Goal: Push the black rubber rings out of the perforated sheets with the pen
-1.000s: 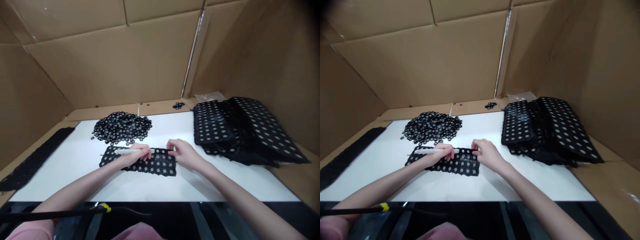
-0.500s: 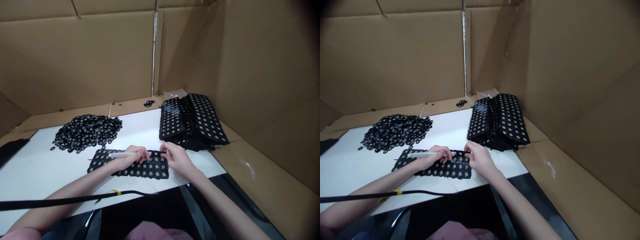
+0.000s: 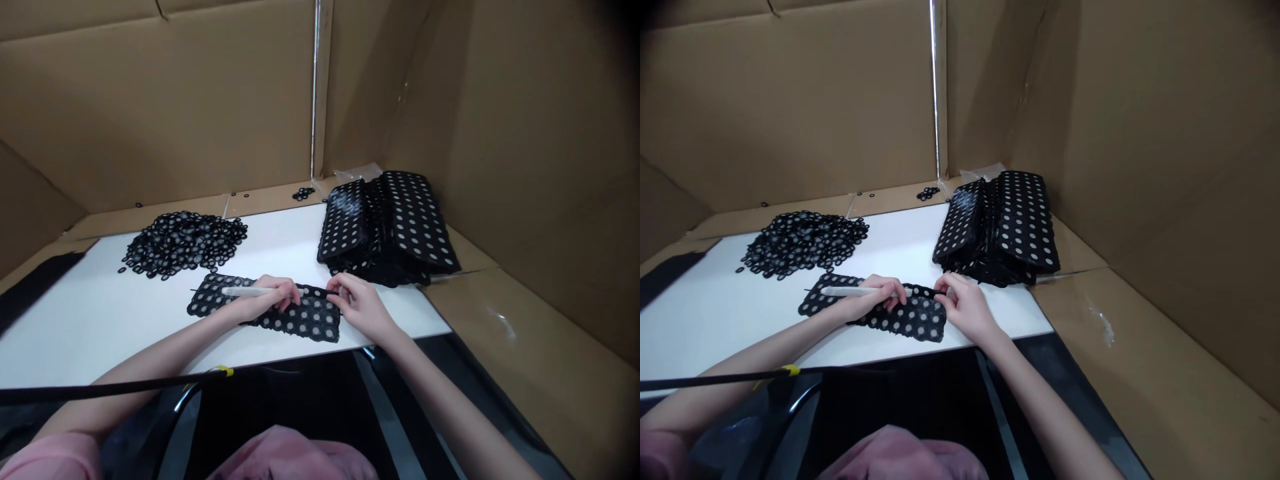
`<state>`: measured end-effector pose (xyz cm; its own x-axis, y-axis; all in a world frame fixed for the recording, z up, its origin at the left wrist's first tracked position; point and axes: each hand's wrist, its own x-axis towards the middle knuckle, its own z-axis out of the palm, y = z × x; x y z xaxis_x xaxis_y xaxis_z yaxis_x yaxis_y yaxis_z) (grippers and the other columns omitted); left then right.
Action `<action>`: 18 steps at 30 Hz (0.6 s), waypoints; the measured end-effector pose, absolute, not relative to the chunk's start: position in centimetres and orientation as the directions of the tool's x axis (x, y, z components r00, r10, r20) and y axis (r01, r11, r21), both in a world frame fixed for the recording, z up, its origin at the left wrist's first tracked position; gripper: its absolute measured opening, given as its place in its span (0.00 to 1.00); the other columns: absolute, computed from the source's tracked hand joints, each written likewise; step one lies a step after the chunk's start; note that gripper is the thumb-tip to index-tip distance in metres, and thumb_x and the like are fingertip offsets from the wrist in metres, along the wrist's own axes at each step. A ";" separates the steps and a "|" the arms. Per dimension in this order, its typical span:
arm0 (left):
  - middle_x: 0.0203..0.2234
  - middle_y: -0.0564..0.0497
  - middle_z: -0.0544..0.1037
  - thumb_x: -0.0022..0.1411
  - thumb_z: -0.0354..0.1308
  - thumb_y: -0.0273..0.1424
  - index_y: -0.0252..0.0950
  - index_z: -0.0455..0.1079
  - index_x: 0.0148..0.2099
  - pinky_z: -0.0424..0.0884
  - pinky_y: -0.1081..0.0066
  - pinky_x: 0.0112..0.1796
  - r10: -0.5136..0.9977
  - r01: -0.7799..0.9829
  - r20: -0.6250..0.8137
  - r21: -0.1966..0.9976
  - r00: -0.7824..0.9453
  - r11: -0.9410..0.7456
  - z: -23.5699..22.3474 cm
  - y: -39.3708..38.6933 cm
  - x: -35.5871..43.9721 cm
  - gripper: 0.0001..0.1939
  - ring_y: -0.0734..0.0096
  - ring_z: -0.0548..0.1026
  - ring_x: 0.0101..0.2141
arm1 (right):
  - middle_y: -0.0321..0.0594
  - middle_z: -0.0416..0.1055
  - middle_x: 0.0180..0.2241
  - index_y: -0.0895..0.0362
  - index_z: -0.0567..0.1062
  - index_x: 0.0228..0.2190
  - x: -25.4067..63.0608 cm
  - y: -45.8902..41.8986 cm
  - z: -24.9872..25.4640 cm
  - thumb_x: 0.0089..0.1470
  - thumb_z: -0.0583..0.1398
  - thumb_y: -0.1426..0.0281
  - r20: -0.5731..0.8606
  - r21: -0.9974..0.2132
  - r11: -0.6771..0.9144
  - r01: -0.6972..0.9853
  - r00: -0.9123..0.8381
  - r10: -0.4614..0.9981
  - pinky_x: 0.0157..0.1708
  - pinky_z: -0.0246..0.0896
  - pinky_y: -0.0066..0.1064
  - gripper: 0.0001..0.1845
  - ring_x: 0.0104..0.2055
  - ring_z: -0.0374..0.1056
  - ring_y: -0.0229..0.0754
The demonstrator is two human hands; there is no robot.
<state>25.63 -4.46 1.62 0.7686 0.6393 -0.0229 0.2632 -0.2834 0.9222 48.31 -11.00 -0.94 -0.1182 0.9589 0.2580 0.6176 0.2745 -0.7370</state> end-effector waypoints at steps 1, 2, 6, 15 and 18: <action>0.18 0.53 0.67 0.65 0.43 0.51 0.29 0.72 0.33 0.62 0.75 0.28 0.643 0.261 -0.018 0.923 0.766 -0.284 1.6 -4.4 25.5 0.30 0.76 0.64 0.22 | 0.33 0.63 0.24 0.55 0.68 0.29 48.4 -10.9 -1.0 0.51 0.56 0.76 0.260 -0.748 0.273 0.605 -0.111 0.959 0.28 0.54 0.29 0.04 0.25 0.58 0.37; 0.18 0.53 0.68 0.65 0.43 0.51 0.29 0.72 0.33 0.62 0.75 0.28 0.642 0.260 -0.015 0.921 0.767 -0.289 1.5 -4.4 25.3 0.30 0.76 0.64 0.22 | 0.32 0.62 0.23 0.55 0.68 0.28 48.4 -10.9 -1.0 0.51 0.56 0.76 0.263 -0.755 0.270 0.597 -0.101 0.959 0.28 0.53 0.29 0.04 0.24 0.58 0.37; 0.18 0.52 0.68 0.64 0.44 0.51 0.29 0.73 0.32 0.62 0.75 0.27 0.631 0.231 -0.010 0.935 0.775 -0.269 1.1 -4.3 24.6 0.30 0.76 0.65 0.22 | 0.31 0.59 0.21 0.56 0.69 0.28 48.3 -11.0 -1.1 0.50 0.57 0.77 0.272 -0.764 0.268 0.587 -0.083 0.959 0.28 0.52 0.28 0.04 0.24 0.57 0.36; 0.18 0.52 0.69 0.65 0.45 0.50 0.29 0.73 0.32 0.63 0.75 0.27 0.637 0.213 -0.009 0.946 0.771 -0.244 0.6 -4.2 24.5 0.29 0.76 0.66 0.22 | 0.32 0.60 0.22 0.56 0.70 0.29 48.4 -11.4 -1.0 0.51 0.58 0.75 0.253 -0.776 0.251 0.578 -0.079 0.964 0.28 0.54 0.28 0.03 0.24 0.58 0.36; 0.18 0.52 0.69 0.65 0.45 0.50 0.28 0.73 0.32 0.63 0.76 0.26 0.644 0.230 -0.024 0.943 0.765 -0.239 0.6 -4.1 24.6 0.29 0.76 0.66 0.21 | 0.33 0.62 0.24 0.56 0.70 0.29 48.5 -11.5 -1.0 0.51 0.58 0.76 0.261 -0.780 0.263 0.568 -0.087 0.961 0.28 0.54 0.28 0.03 0.25 0.58 0.35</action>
<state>24.64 -4.08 0.58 0.7651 0.6435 -0.0237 0.2303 -0.2391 0.9433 48.50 -11.51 -0.96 -0.0866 0.9613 0.2615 0.5677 0.2633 -0.7800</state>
